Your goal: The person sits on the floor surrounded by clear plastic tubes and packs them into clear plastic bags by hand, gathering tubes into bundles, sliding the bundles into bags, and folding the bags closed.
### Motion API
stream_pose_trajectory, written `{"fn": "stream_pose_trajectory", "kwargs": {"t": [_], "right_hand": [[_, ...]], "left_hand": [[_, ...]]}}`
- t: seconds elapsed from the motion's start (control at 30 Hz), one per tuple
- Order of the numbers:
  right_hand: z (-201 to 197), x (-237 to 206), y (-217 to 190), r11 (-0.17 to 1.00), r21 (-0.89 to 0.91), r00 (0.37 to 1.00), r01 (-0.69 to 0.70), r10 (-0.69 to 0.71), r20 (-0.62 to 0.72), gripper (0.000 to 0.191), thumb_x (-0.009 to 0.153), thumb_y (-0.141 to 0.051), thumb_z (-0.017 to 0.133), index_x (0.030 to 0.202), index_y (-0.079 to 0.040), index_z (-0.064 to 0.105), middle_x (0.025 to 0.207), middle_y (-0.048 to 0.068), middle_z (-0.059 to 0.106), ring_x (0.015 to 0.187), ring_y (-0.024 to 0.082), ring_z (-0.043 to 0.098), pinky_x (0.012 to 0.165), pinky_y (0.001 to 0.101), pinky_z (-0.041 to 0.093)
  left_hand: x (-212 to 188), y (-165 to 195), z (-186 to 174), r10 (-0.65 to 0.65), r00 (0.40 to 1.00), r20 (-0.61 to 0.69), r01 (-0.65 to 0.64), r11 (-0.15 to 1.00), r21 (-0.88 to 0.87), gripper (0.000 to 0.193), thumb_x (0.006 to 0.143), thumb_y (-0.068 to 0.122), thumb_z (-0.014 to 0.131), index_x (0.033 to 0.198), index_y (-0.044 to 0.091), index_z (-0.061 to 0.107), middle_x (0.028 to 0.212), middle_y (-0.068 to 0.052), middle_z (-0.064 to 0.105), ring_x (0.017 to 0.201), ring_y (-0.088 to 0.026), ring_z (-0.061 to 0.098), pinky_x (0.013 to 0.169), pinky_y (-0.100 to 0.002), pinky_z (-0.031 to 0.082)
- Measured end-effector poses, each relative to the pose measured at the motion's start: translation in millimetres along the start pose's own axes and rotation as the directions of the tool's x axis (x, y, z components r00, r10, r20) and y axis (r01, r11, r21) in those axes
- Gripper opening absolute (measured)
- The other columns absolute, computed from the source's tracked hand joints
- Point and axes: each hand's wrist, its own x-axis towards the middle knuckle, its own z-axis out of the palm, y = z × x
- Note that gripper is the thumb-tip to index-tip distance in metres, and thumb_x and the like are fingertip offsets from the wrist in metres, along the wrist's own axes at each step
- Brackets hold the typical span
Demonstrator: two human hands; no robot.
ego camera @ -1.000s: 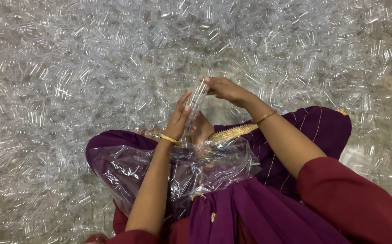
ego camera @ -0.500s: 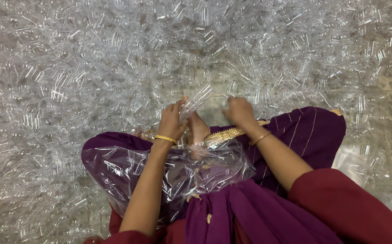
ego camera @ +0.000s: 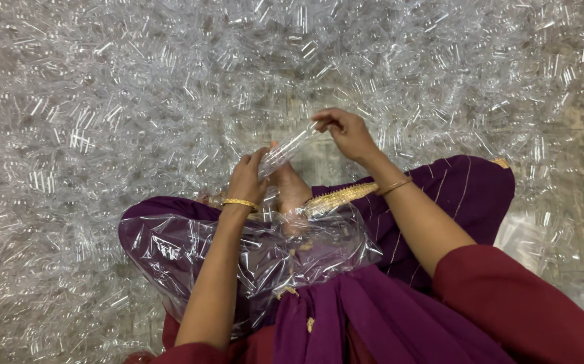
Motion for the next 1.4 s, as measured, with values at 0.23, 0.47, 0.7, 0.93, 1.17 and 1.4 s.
{"fn": "stream_pose_trajectory", "kwargs": {"t": [0.23, 0.47, 0.7, 0.93, 1.17, 1.4], "right_hand": [[-19.5, 15.2, 11.0, 0.979, 0.135, 0.976, -0.154, 0.173, -0.135, 0.039, 0.094, 0.007, 0.048, 0.124, -0.012, 0.065, 0.118, 0.009, 0.07, 0.111, 0.018, 0.07, 0.097, 0.0317, 0.059], [-22.6, 18.0, 35.9, 0.678, -0.725, 0.991, -0.121, 0.129, -0.044, 0.032, 0.083, -0.009, 0.075, 0.115, -0.012, 0.075, 0.123, 0.017, 0.06, 0.112, 0.036, 0.063, 0.1, 0.0437, 0.053], [-23.6, 19.3, 30.1, 0.626, -0.775, 0.984, -0.085, 0.173, 0.032, 0.036, 0.083, -0.002, 0.069, 0.118, -0.012, 0.071, 0.123, 0.015, 0.057, 0.113, 0.036, 0.06, 0.094, 0.0463, 0.054], [-8.3, 15.7, 33.3, 0.678, -0.734, 0.999, -0.042, 0.03, -0.029, 0.026, 0.087, 0.001, 0.068, 0.11, -0.01, 0.073, 0.116, 0.013, 0.064, 0.106, 0.032, 0.065, 0.092, 0.0449, 0.056], [-18.2, 35.5, 9.0, 0.919, 0.24, 0.911, -0.313, 0.362, -0.196, 0.013, 0.093, 0.002, 0.063, 0.104, -0.001, 0.07, 0.094, 0.007, 0.072, 0.077, 0.013, 0.072, 0.07, 0.0286, 0.065], [-0.5, 43.7, -4.5, 0.885, 0.339, 0.947, -0.32, 0.306, 0.096, 0.022, 0.1, -0.005, 0.064, 0.119, 0.0, 0.072, 0.106, 0.01, 0.076, 0.088, 0.012, 0.073, 0.078, 0.026, 0.062]], "left_hand": [[0.9, 3.9, -4.7, 0.06, 0.994, -0.093, -0.071, 0.991, -0.112, 0.074, 0.076, -0.004, 0.074, 0.143, 0.014, 0.049, 0.128, -0.021, 0.058, 0.117, -0.042, 0.058, 0.099, -0.048, 0.049], [-4.8, -4.7, -0.2, 0.025, 0.992, -0.122, -0.032, 0.998, -0.052, 0.076, 0.074, -0.008, 0.069, 0.143, 0.017, 0.05, 0.124, -0.021, 0.06, 0.116, -0.042, 0.058, 0.1, -0.049, 0.049], [-6.4, -2.3, 0.4, 0.016, 0.995, -0.096, -0.017, 1.0, -0.008, 0.075, 0.073, -0.006, 0.072, 0.141, 0.017, 0.051, 0.127, -0.018, 0.061, 0.117, -0.041, 0.058, 0.1, -0.049, 0.048], [-20.6, -5.7, -3.6, 0.058, 0.98, -0.19, -0.043, 0.996, 0.081, 0.076, 0.072, -0.008, 0.071, 0.142, 0.014, 0.052, 0.129, -0.018, 0.061, 0.115, -0.042, 0.057, 0.099, -0.05, 0.047], [-24.3, -7.1, 0.2, 0.034, 0.973, -0.229, -0.017, 0.997, 0.077, 0.071, 0.073, -0.008, 0.07, 0.138, 0.017, 0.059, 0.125, -0.016, 0.061, 0.111, -0.038, 0.059, 0.097, -0.047, 0.049], [-22.1, -10.1, 1.0, 0.088, 0.954, -0.286, -0.11, 0.992, -0.063, 0.074, 0.075, -0.008, 0.074, 0.143, 0.016, 0.056, 0.124, -0.019, 0.061, 0.115, -0.039, 0.059, 0.099, -0.046, 0.049]]}}
